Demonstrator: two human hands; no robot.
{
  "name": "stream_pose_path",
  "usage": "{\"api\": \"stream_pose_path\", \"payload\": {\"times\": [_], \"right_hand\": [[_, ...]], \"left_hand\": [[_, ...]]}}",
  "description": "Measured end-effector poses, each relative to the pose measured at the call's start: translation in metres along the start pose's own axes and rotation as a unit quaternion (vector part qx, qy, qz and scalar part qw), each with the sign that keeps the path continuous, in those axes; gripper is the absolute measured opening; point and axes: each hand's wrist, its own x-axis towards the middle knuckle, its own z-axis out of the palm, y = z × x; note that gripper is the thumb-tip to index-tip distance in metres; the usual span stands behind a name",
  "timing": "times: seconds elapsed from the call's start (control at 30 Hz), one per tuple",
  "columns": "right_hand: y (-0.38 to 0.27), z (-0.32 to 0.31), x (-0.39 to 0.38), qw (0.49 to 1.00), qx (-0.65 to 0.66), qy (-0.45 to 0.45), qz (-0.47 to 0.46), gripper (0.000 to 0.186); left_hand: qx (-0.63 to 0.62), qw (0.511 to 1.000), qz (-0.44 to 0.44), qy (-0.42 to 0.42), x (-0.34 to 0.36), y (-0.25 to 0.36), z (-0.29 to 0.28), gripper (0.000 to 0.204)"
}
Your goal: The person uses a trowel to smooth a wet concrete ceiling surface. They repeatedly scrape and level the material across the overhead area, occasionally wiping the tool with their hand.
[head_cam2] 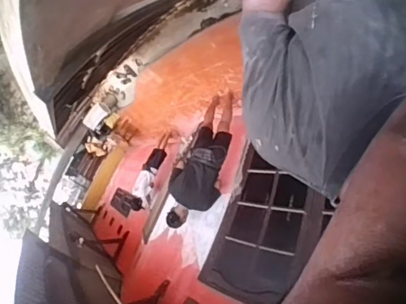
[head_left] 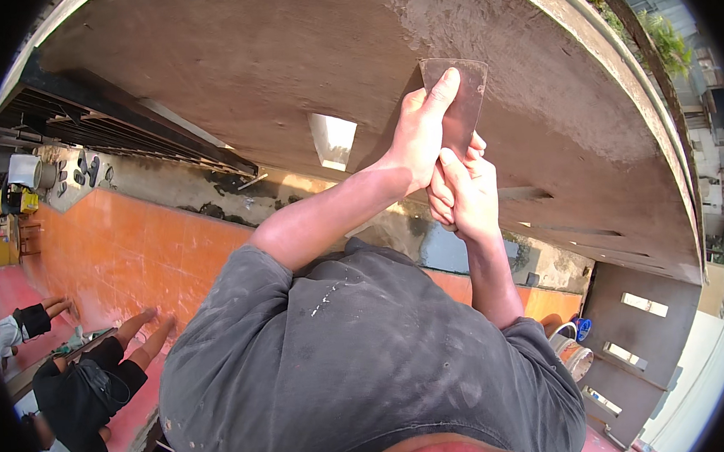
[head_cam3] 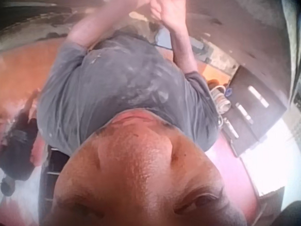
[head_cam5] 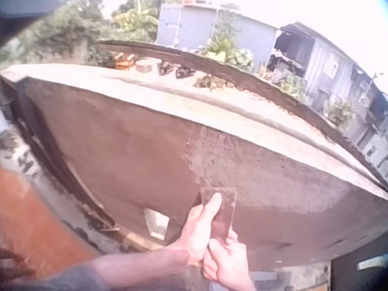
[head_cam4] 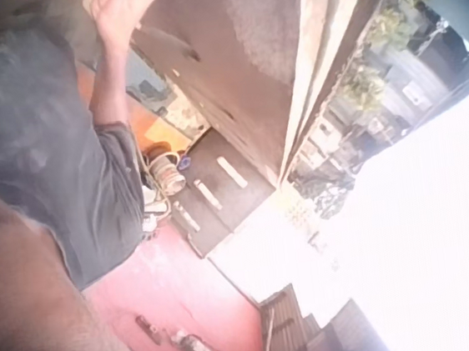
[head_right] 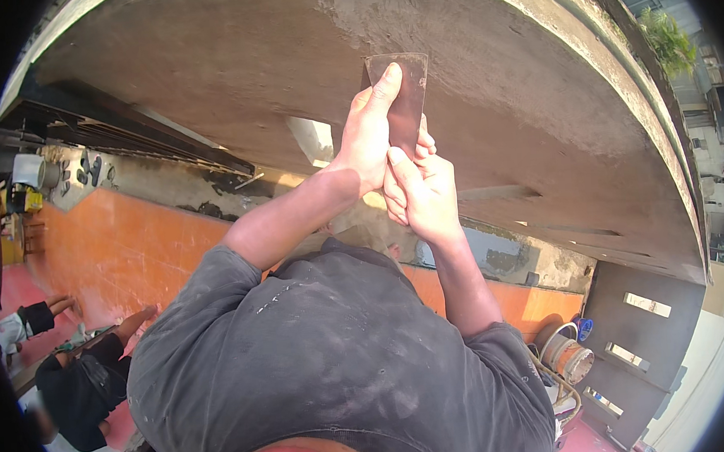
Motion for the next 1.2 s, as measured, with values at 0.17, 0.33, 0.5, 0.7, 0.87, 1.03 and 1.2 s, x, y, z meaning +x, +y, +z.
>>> {"api": "stream_pose_path", "payload": {"times": [0.17, 0.33, 0.5, 0.7, 0.87, 1.03, 1.2], "right_hand": [[0.003, -0.01, 0.006, 1.0, 0.004, -0.019, -0.004, 0.027], [-0.008, 0.012, 0.013, 0.999, -0.002, -0.032, -0.008, 0.023], [-0.007, 0.013, 0.019, 1.0, -0.001, -0.019, -0.015, 0.021], [0.004, 0.016, 0.002, 0.999, 0.037, 0.005, 0.001, 0.02], [0.001, 0.021, 0.013, 1.0, 0.011, -0.007, -0.021, 0.027], [-0.008, 0.03, 0.02, 0.999, 0.019, -0.022, -0.036, 0.021], [0.003, 0.041, 0.011, 0.999, 0.033, 0.022, -0.024, 0.022]], "left_hand": [[0.013, 0.999, 0.026, 0.036, 0.003, 0.001, 0.007, 0.057], [0.008, 0.997, 0.073, -0.008, 0.003, 0.016, -0.004, 0.056], [0.013, 0.997, 0.074, 0.003, 0.005, 0.02, -0.004, 0.053], [0.005, 1.0, 0.009, 0.024, -0.009, 0.016, 0.002, 0.055], [0.028, 0.997, 0.076, -0.01, -0.003, 0.025, -0.005, 0.053], [0.031, 0.995, 0.089, -0.005, -0.004, 0.042, 0.002, 0.054], [0.032, 0.998, 0.056, 0.003, -0.009, 0.037, -0.003, 0.055]]}}
